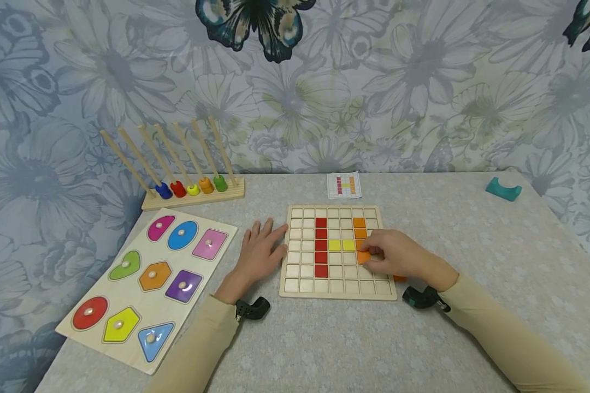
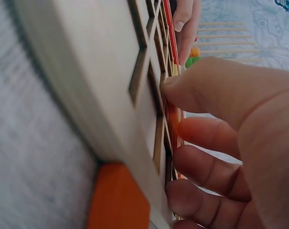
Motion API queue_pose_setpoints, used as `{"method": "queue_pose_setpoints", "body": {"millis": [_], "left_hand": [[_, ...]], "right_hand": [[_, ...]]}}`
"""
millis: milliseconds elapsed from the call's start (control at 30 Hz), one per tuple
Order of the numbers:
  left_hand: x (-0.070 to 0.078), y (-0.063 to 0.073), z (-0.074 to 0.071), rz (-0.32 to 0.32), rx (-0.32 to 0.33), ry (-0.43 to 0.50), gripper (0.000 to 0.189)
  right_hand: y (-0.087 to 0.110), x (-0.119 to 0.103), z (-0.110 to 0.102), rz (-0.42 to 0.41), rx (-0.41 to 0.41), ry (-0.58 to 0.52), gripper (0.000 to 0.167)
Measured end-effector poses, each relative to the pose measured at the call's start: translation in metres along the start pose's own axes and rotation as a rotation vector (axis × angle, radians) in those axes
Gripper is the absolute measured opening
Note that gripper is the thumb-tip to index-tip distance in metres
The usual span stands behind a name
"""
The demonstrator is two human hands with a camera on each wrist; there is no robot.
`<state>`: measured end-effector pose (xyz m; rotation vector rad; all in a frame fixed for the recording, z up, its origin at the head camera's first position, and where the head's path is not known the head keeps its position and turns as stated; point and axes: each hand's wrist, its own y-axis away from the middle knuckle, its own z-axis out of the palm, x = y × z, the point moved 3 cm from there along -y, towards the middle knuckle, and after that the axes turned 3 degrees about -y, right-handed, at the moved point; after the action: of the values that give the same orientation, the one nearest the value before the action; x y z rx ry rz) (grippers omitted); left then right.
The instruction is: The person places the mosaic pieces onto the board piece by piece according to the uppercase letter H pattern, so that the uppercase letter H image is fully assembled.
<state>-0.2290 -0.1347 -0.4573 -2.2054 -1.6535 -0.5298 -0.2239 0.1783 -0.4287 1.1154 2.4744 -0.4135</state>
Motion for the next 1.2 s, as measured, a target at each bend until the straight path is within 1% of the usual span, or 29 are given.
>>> {"method": "queue_pose_setpoints", "body": {"millis": [400, 700, 867, 1067, 1200], "left_hand": [[0.001, 0.000, 0.000, -0.001, 0.007, -0.003, 0.054], [0.000, 0.000, 0.000, -0.004, 0.009, -0.003, 0.054], [0.000, 0.000, -0.001, -0.002, 0.007, 0.000, 0.054], [0.001, 0.001, 0.000, -0.001, 0.005, 0.001, 0.053], [0.002, 0.002, -0.001, 0.002, 0.012, 0.003, 0.053]], "right_hand": [[0.001, 0.000, 0.000, 0.025, -0.018, 0.004, 0.021], [0.001, -0.002, -0.002, 0.003, -0.001, 0.009, 0.020], [0.002, -0.002, -0.007, 0.023, 0.005, 0.014, 0.018], [0.011, 0.002, -0.013, 0.073, 0.006, 0.039, 0.021], [0.024, 0.001, -0.020, 0.064, 0.022, 0.064, 0.022]]}}
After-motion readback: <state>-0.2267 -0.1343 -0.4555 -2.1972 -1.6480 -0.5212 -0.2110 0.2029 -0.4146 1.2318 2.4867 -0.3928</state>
